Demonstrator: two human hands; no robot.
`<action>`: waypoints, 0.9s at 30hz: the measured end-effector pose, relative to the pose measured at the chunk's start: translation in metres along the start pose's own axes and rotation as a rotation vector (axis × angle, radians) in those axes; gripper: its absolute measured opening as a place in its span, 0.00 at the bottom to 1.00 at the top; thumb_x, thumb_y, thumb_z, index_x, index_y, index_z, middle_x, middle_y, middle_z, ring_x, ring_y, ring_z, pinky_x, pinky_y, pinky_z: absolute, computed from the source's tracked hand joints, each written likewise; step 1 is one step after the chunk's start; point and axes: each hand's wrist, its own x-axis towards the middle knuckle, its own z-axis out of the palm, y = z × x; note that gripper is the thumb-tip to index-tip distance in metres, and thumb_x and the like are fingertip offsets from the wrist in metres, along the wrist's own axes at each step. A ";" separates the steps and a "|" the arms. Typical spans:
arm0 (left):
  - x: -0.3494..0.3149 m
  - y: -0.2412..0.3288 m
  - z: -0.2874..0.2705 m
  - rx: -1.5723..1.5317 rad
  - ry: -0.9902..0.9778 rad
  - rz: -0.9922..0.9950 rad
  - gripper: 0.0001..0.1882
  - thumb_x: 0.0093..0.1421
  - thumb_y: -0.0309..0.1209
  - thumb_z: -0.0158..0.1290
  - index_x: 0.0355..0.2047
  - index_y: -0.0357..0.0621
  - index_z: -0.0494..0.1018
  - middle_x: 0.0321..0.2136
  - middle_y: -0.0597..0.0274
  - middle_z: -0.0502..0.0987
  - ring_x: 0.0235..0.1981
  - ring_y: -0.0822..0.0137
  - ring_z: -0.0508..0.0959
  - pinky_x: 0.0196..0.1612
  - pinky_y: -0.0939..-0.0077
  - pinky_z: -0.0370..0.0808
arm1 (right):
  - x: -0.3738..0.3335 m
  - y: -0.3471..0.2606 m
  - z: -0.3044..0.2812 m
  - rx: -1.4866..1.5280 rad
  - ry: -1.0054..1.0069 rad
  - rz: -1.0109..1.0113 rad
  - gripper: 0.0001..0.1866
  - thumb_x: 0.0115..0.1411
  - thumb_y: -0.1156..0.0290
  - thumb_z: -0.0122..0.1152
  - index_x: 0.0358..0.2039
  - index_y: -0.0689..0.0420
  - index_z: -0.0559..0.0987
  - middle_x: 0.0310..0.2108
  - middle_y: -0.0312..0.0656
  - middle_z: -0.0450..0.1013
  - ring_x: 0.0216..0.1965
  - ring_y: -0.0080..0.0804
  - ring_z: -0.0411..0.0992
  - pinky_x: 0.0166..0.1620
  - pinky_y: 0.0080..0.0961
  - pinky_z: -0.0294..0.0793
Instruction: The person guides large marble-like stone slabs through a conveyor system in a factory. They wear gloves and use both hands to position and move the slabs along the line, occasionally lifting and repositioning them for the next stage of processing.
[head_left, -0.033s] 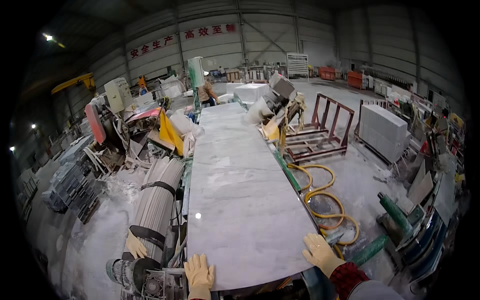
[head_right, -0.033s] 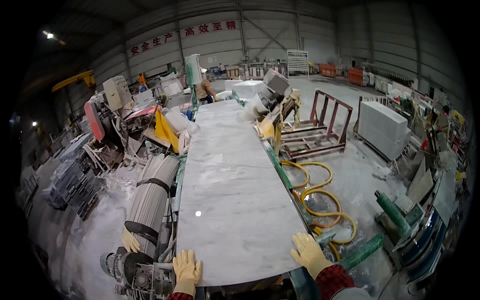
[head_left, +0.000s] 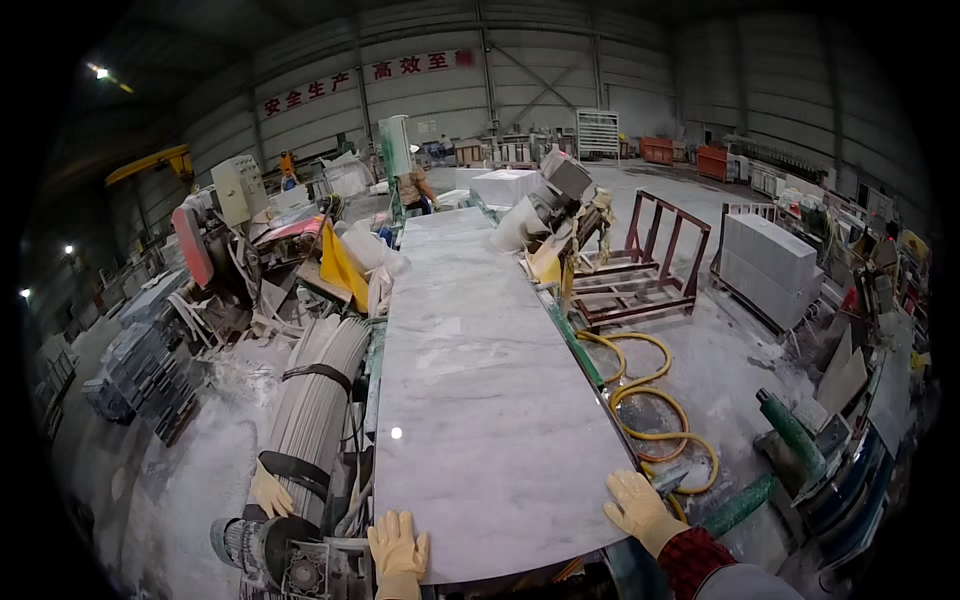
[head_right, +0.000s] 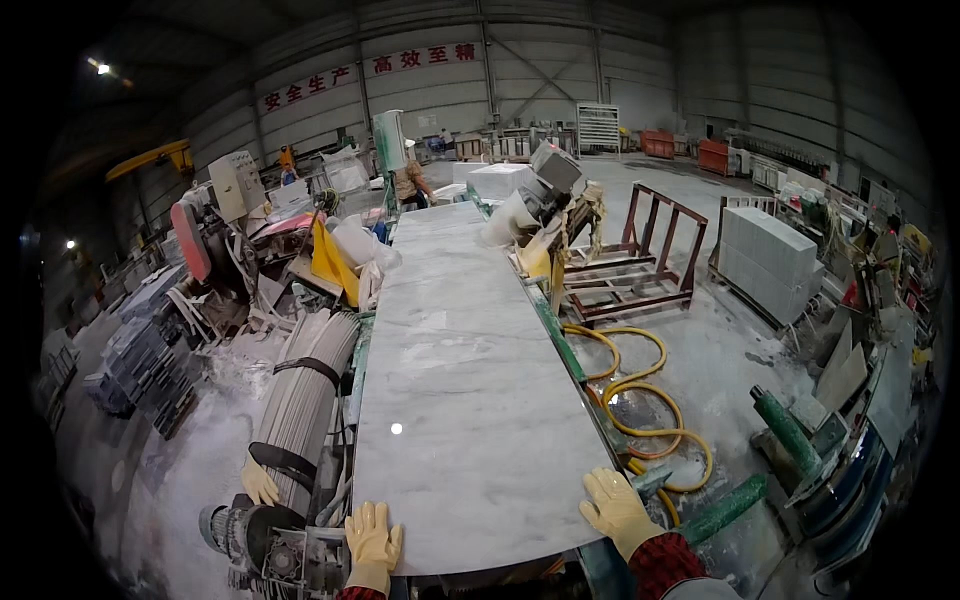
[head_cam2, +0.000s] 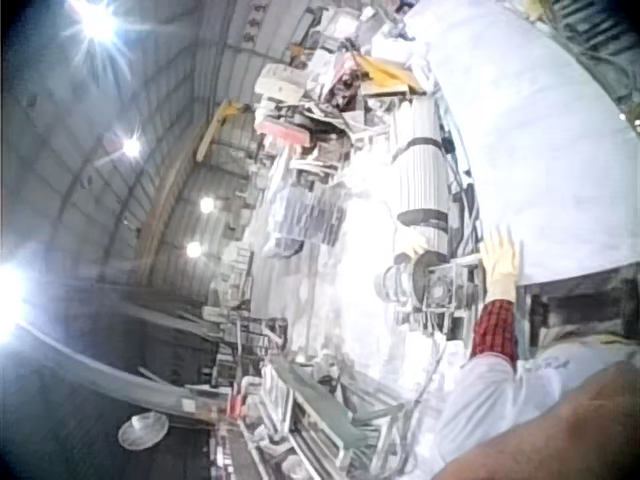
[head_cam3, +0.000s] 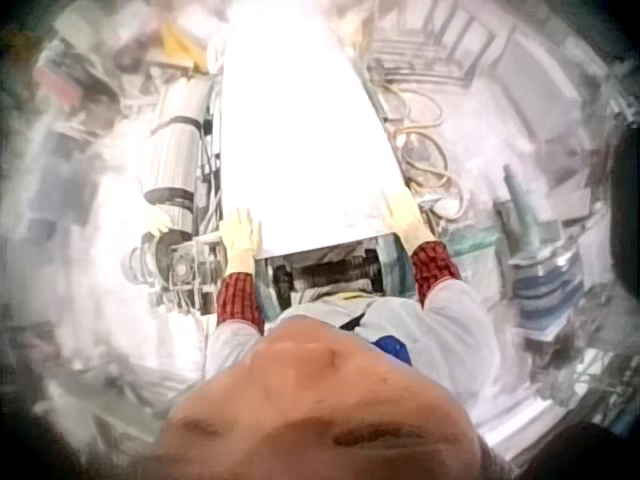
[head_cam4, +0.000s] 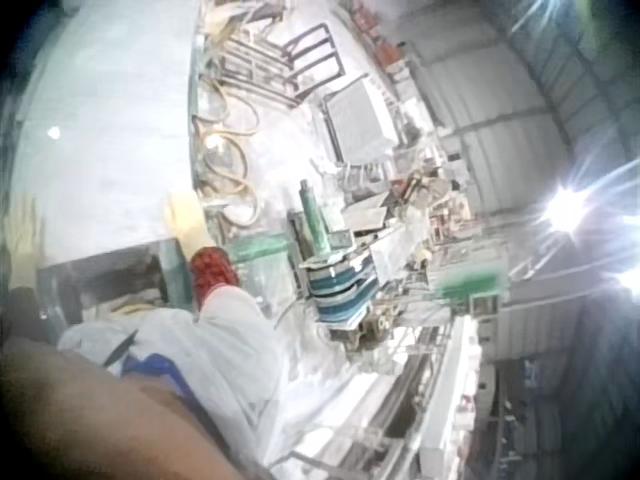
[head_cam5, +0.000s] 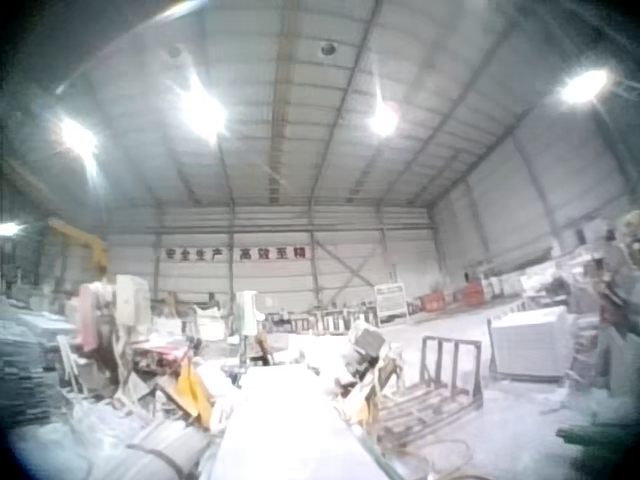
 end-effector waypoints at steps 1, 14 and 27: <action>-0.007 -0.005 0.001 0.018 0.025 0.000 0.35 0.68 0.50 0.56 0.69 0.44 0.67 0.70 0.43 0.68 0.72 0.43 0.63 0.76 0.38 0.52 | 0.000 -0.009 -0.001 0.031 -0.007 0.015 0.32 0.69 0.51 0.63 0.67 0.58 0.75 0.68 0.57 0.71 0.70 0.58 0.65 0.75 0.50 0.60; -0.015 -0.009 -0.006 0.012 -0.007 -0.020 0.31 0.68 0.44 0.58 0.68 0.46 0.69 0.70 0.44 0.67 0.72 0.41 0.63 0.76 0.41 0.54 | 0.018 -0.010 -0.010 0.115 -0.069 0.043 0.33 0.67 0.52 0.66 0.67 0.56 0.75 0.69 0.53 0.71 0.72 0.56 0.65 0.74 0.48 0.63; -0.016 -0.011 -0.005 -0.016 -0.033 -0.053 0.31 0.71 0.44 0.55 0.71 0.47 0.68 0.73 0.41 0.67 0.75 0.40 0.63 0.78 0.41 0.52 | 0.011 -0.010 -0.010 0.164 0.009 0.079 0.26 0.69 0.59 0.64 0.65 0.55 0.77 0.67 0.50 0.73 0.70 0.52 0.67 0.74 0.46 0.64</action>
